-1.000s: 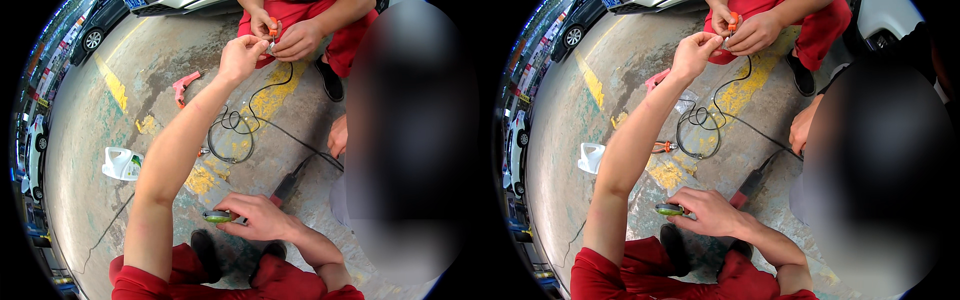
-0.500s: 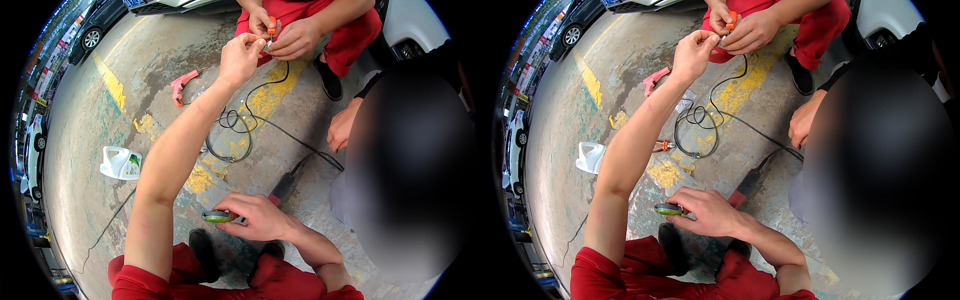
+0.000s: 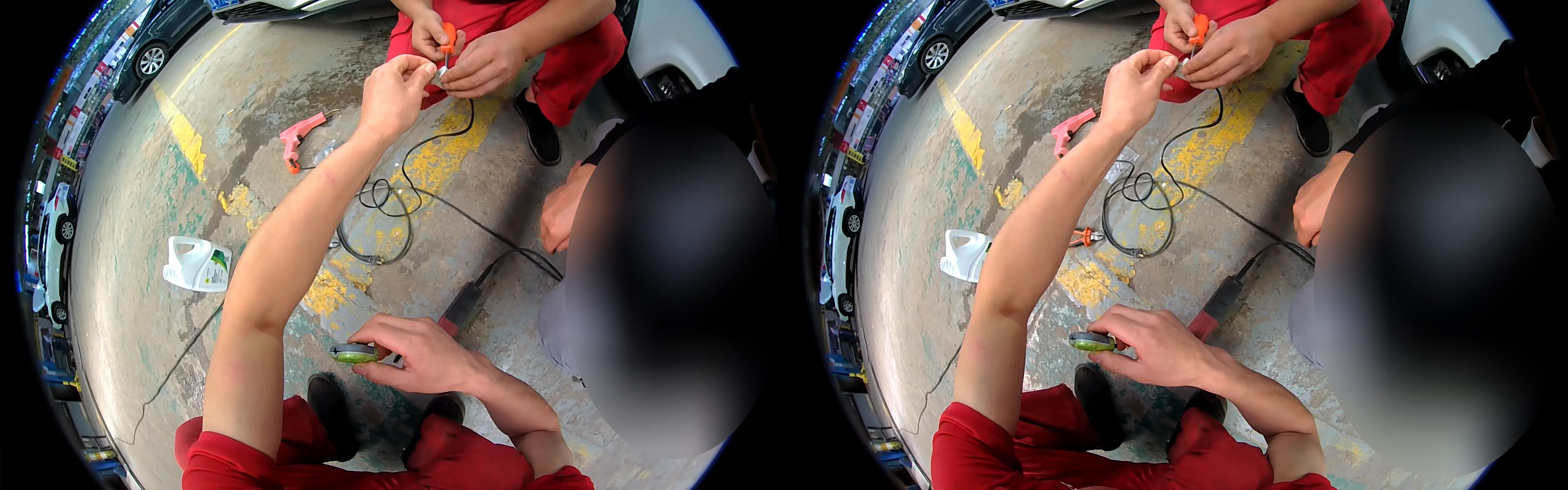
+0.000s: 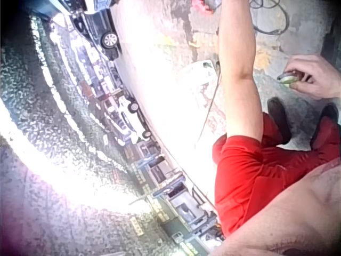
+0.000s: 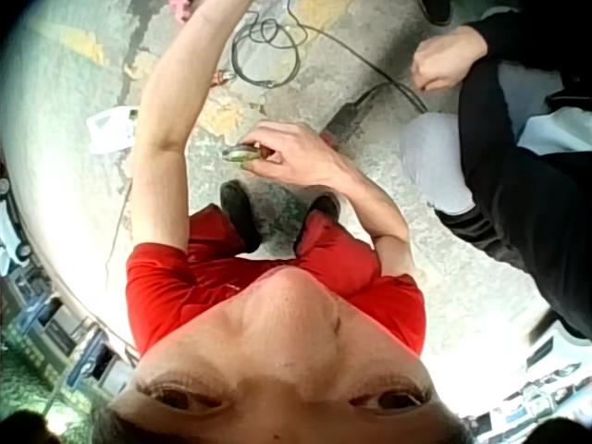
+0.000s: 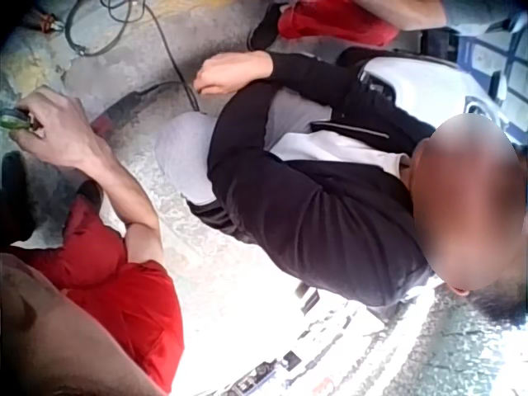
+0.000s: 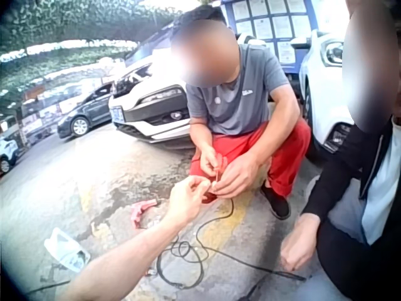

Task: The person uses a screwdriver to open a small green and grey electrical component and manipulates the internal wires. They work alongside two other individuals in a garage setting, handling tools and parts on the floor.

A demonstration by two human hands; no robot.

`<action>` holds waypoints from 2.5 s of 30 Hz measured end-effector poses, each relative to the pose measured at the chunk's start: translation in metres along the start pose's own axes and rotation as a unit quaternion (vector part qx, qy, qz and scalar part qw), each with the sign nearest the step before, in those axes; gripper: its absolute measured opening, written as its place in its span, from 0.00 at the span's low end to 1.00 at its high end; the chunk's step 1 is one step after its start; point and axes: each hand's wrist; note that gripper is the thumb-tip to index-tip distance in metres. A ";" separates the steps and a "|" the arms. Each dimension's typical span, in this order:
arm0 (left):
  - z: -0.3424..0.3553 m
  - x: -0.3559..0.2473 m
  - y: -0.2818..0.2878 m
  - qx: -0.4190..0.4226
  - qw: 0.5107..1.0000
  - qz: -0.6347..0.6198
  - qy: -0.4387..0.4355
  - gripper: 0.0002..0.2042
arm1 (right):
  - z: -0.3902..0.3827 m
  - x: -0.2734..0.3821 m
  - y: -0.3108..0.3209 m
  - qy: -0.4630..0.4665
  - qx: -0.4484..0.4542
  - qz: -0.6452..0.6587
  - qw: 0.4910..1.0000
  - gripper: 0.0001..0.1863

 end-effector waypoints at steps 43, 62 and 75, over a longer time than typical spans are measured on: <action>-0.325 -0.078 0.302 0.292 0.945 0.133 0.065 0.17 | 0.071 0.026 -0.090 0.039 0.146 0.190 0.970 0.20; -0.321 -0.095 0.286 0.254 0.953 0.163 0.007 0.14 | 0.055 0.038 -0.080 0.057 0.096 0.146 0.983 0.21; -0.335 -0.126 0.277 0.241 0.956 0.162 -0.042 0.11 | 0.032 0.065 -0.061 0.081 0.101 0.164 0.978 0.20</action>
Point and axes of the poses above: each hand's wrist, its own z-axis towards the middle knuckle, its own y-axis out of the back of the hand, x = y × z, and after that the axes turned 1 degree about y, right-handed
